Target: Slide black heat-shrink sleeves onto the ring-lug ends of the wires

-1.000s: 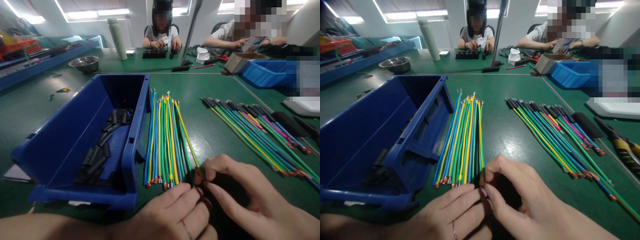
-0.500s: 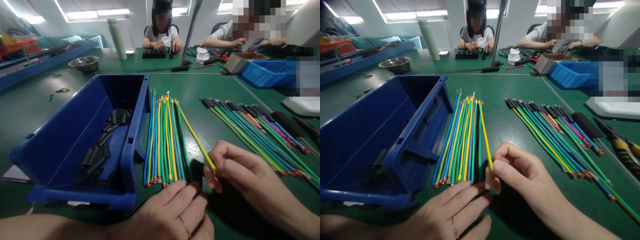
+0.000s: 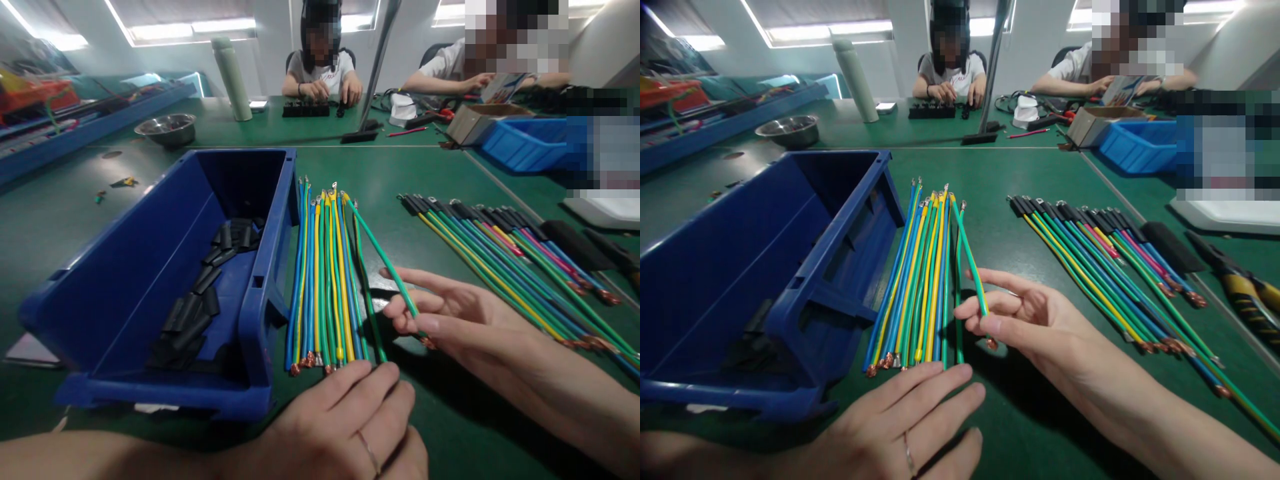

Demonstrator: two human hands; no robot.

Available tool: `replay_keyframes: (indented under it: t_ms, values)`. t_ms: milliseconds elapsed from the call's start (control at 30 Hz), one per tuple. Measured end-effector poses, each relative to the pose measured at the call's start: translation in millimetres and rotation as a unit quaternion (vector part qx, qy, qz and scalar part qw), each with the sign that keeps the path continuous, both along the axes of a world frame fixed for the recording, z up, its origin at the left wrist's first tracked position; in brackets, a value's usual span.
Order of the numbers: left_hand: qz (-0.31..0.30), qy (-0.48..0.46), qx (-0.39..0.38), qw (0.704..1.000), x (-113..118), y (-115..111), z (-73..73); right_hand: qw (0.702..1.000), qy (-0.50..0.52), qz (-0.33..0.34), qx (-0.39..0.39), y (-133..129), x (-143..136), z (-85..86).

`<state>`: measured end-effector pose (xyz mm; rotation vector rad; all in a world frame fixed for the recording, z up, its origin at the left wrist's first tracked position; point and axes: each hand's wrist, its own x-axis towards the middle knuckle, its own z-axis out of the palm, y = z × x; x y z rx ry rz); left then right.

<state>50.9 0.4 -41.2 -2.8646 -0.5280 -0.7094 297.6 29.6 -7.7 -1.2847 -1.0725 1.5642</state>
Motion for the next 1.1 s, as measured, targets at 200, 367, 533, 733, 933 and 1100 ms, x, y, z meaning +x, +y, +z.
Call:
replay_keyframes:
  t_ms: [200, 367, 533, 733, 933, 1100]
  values:
    - [0.014, 0.006, 0.006, 1.000, -1, -6, -1.4, 0.997, 0.077, 0.019, -0.021, -3, 0, -2.9]
    - [0.016, -0.007, 0.014, 1.000, 0, -4, 0.2, 0.995, 0.061, -0.067, -0.036, -4, -2, -11.3]
    - [0.001, 0.040, 0.013, 0.999, -2, -3, -2.1, 0.992, 0.075, -0.095, -0.035, -4, -6, -12.8]
    - [-0.030, 0.035, 0.055, 0.997, -1, -3, -9.8, 0.990, 0.098, -0.104, -0.021, -6, -22, -9.7]
    - [0.003, -0.041, 0.042, 0.998, 1, -1, -9.8, 0.990, 0.102, -0.096, -0.010, -6, -24, -11.2]
    - [0.010, -0.064, 0.038, 0.997, 6, 1, -18.1, 0.991, 0.100, -0.084, -0.021, -3, -22, -11.1]
